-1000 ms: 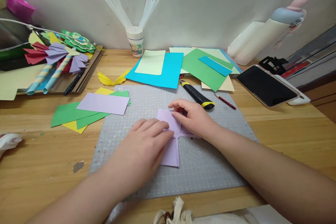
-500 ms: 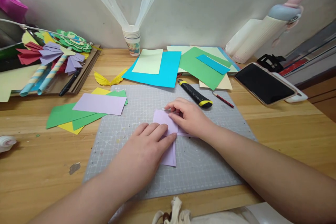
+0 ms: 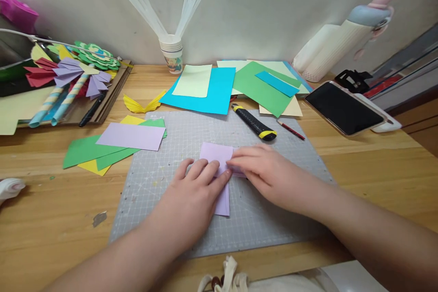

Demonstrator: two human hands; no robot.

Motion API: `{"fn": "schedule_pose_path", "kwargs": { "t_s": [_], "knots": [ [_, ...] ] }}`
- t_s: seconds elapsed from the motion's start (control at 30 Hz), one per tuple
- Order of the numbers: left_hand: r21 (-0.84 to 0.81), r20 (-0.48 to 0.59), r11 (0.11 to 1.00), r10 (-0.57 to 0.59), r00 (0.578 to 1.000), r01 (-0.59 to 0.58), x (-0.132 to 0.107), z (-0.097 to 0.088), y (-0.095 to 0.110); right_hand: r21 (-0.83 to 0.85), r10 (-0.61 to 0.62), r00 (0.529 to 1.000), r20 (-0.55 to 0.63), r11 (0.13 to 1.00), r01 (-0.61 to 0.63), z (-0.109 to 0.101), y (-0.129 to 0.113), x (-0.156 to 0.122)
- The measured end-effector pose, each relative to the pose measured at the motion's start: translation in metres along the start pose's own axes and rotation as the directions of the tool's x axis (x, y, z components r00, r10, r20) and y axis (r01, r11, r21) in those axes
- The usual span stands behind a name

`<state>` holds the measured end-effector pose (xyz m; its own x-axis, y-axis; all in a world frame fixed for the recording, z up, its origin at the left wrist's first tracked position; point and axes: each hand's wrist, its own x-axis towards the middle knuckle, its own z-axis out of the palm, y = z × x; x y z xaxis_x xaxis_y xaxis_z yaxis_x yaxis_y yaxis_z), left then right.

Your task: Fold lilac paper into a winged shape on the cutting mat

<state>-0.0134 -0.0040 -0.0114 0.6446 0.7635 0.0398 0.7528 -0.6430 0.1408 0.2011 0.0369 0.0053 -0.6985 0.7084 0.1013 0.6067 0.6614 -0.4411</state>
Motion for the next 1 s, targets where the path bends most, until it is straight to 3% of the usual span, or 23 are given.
{"fn": "schedule_pose_path", "kwargs": {
  "t_s": [0.23,0.5,1.0],
  "knots": [
    [-0.067,0.007,0.998,-0.009,1.0,0.009,0.002,-0.009,-0.011,-0.133,-0.029,0.999,0.029,0.991,0.033,0.014,-0.008,-0.018],
    [0.043,-0.076,0.992,-0.119,0.99,0.122,0.003,-0.021,-0.02,-0.198,-0.075,0.995,0.07,0.976,0.087,0.018,-0.003,-0.019],
    [0.047,-0.112,0.981,-0.184,0.976,0.19,0.005,-0.011,-0.028,-0.197,-0.055,0.993,0.104,0.978,0.075,0.022,0.002,-0.021]
  ]
}}
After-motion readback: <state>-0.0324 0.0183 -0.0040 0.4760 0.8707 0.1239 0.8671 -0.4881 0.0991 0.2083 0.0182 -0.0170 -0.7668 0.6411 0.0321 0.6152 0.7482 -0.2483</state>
